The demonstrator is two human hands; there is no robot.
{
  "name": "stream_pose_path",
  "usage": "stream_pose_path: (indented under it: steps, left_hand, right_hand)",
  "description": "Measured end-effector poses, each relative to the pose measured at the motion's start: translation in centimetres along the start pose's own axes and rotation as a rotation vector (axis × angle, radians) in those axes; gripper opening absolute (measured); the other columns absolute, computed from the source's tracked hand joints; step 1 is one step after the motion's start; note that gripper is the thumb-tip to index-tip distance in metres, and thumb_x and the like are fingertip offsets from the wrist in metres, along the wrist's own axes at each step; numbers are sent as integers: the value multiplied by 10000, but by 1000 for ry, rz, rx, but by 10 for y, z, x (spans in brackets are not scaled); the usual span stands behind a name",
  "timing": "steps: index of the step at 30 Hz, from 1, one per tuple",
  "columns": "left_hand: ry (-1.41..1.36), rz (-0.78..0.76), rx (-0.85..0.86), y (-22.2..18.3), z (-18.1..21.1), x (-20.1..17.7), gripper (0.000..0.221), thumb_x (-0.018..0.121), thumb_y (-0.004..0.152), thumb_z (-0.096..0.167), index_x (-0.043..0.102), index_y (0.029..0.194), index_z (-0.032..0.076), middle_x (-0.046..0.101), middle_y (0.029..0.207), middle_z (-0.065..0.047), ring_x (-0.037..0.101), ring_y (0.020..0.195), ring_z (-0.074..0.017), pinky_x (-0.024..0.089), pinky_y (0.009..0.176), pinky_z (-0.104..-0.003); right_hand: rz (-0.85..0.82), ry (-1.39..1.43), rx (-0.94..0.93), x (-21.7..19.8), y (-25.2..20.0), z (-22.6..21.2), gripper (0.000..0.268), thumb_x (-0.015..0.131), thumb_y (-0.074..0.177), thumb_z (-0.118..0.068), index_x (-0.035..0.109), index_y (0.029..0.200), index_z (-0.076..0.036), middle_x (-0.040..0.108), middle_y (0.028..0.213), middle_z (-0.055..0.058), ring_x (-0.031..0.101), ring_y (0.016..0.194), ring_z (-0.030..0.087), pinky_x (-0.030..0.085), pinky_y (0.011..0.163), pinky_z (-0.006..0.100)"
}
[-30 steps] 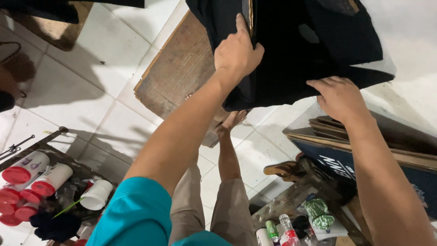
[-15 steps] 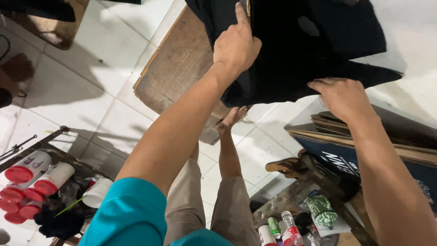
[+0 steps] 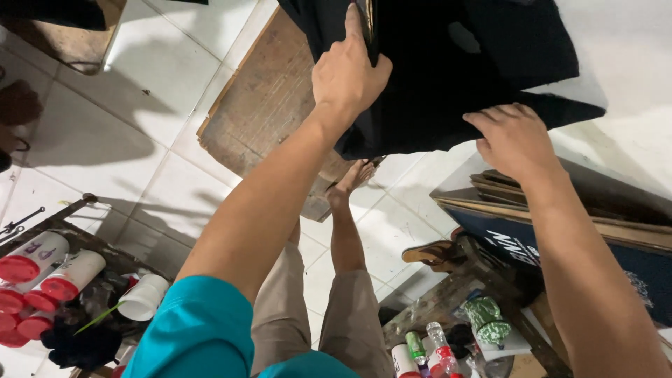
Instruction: Screen printing a white logo onto black t-shirts using a manual screen and squeegee.
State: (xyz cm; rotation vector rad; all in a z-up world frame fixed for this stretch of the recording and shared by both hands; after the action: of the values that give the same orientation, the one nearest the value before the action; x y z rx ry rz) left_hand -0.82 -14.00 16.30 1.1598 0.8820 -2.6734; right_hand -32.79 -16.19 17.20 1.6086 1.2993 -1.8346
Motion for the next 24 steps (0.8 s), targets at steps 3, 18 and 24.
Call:
stream_pose_path:
  steps: [3,18,24]
  left_hand:
    - [46,-23,-35,-2,1,-1,869,585,912,420,183,1576,30,731,811,-100,703,710,-356,560,614,-488]
    - [107,-74,-139,36,9,22,769,570,848,301,300,1496,-14,700,1167,-183,679,1034,-442,549,811,-545]
    - [54,37,-92,25,3,26,175,508,913,119,504,1075,52,754,982,-213,703,906,-509,546,721,-606]
  right_hand:
    - [-41,15,17,1,2,-5,544,625,881,-146,644,1423,-190,693,1355,38,620,1263,257,459,1075,449]
    - [-243,90,37,-3,21,-20,604,737,828,-227,611,1418,-266,646,1387,12,600,1266,275,436,1062,443]
    - [-141,64,39,3,11,-24,477,685,890,-91,671,1353,-205,707,1333,8,671,1221,214,542,983,426]
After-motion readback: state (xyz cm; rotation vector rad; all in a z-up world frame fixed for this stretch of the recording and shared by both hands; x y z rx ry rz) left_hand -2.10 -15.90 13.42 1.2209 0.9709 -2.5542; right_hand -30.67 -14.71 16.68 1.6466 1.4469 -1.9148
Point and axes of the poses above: each hand's wrist, its own y-axis towards the middle knuckle, its own x-axis out of the palm, z = x × y, the point moved 2 cm from there along y, towards the middle knuckle
